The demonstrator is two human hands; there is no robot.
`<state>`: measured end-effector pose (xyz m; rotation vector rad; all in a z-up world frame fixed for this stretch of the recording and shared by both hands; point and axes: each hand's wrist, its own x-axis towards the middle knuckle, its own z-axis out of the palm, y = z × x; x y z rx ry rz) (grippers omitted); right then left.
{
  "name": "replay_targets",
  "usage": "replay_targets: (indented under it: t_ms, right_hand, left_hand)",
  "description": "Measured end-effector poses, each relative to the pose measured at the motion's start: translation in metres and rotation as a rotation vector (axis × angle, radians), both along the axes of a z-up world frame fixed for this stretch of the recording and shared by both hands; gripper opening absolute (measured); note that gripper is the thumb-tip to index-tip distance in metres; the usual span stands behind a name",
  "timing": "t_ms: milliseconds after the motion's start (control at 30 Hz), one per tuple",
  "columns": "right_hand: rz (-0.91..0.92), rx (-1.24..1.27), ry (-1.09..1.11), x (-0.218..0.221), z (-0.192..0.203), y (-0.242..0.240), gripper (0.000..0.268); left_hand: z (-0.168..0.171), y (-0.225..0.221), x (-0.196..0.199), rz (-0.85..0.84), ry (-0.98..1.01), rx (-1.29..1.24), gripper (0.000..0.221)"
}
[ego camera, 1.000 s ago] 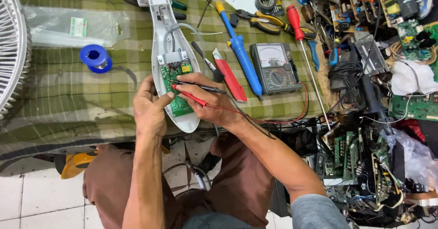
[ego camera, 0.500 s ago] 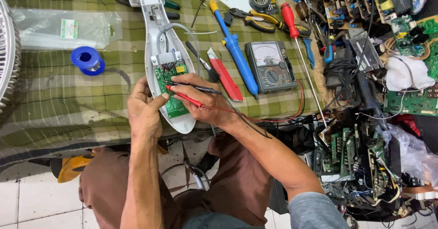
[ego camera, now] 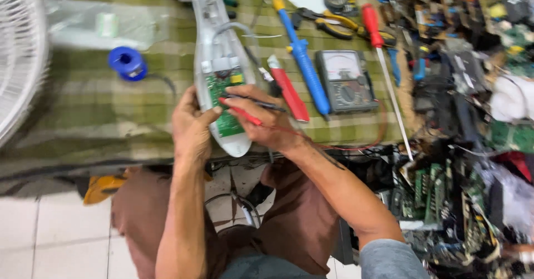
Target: Testing a circuit board with a multimeter to diagnose or verify repairs.
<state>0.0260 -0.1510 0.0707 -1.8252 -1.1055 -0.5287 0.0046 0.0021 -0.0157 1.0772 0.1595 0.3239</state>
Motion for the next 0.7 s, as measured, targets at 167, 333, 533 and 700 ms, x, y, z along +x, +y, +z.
replay_targets:
  t_ms: [167, 333, 533, 700]
  right_hand:
    - [0.021, -0.007, -0.026, 0.000, 0.001, 0.004, 0.012]
    - [-0.002, -0.025, -0.034, 0.004, -0.007, 0.003, 0.013]
    - [-0.008, -0.024, -0.038, 0.003, -0.008, 0.004, 0.012]
    - [-0.023, 0.029, -0.052, 0.000, -0.002, 0.007, 0.010]
  left_hand:
    - [0.002, -0.001, -0.003, 0.036, -0.007, -0.043, 0.063]
    - [0.007, 0.000, -0.004, 0.021, -0.001, -0.070, 0.066]
    - [0.005, 0.001, -0.003, 0.021, -0.012, -0.057, 0.067]
    - [-0.004, 0.002, 0.003, -0.012, -0.033, -0.026, 0.066]
